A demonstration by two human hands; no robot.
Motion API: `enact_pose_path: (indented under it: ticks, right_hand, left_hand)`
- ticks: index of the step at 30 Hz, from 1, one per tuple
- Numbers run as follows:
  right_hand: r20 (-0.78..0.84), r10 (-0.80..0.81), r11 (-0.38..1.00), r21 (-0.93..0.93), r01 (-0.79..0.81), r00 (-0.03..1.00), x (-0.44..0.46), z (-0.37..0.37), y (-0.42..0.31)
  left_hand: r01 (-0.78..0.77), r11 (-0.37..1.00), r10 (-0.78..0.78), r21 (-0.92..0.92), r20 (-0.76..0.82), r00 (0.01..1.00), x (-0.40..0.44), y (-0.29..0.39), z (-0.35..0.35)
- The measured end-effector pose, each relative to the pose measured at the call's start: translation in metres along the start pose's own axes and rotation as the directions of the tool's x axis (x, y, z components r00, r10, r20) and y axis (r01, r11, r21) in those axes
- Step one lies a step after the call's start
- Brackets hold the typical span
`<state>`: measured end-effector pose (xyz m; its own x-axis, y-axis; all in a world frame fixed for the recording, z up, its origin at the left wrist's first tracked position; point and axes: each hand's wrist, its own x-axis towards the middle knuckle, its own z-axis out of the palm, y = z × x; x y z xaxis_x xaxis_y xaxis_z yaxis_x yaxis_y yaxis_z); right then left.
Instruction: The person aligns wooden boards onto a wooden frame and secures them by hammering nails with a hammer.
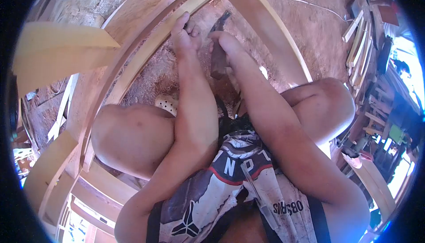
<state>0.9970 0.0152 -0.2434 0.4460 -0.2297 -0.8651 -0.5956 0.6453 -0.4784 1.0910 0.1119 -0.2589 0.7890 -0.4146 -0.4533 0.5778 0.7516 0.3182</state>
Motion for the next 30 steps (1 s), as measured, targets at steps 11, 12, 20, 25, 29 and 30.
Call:
enact_pose_path:
  ticks: [11,12,20,25,29,30]
  right_hand:
    - [0.148,-0.14,0.968,0.229,0.104,0.979,-0.178,0.011,-0.055]
    - [0.102,-0.136,0.953,0.286,0.102,0.986,-0.209,0.013,-0.071]
    - [0.032,-0.703,0.704,-0.109,0.702,0.71,-0.272,-0.095,-0.21]
    - [0.288,-0.691,0.722,0.242,0.648,0.663,-0.222,-0.174,-0.199]
    - [-0.077,-0.556,0.781,-0.39,0.488,0.828,-0.193,-0.191,-0.179]
    - [-0.068,-0.523,0.803,-0.374,0.464,0.85,-0.183,-0.195,-0.175]
  left_hand:
    - [-0.077,0.992,0.086,-0.102,0.083,0.993,0.003,-0.007,-0.002]
    - [-0.09,0.991,0.099,-0.097,0.087,0.991,0.004,-0.008,-0.001]
    - [-0.055,0.998,0.056,-0.014,0.074,0.996,-0.007,0.0,0.008]
    - [-0.006,0.999,0.009,-0.05,0.048,0.999,0.003,-0.003,-0.007]
    - [-0.019,0.997,0.02,-0.081,0.014,1.0,-0.003,-0.005,0.002]
    - [-0.023,0.992,0.023,-0.125,-0.004,1.0,-0.004,-0.005,0.006]
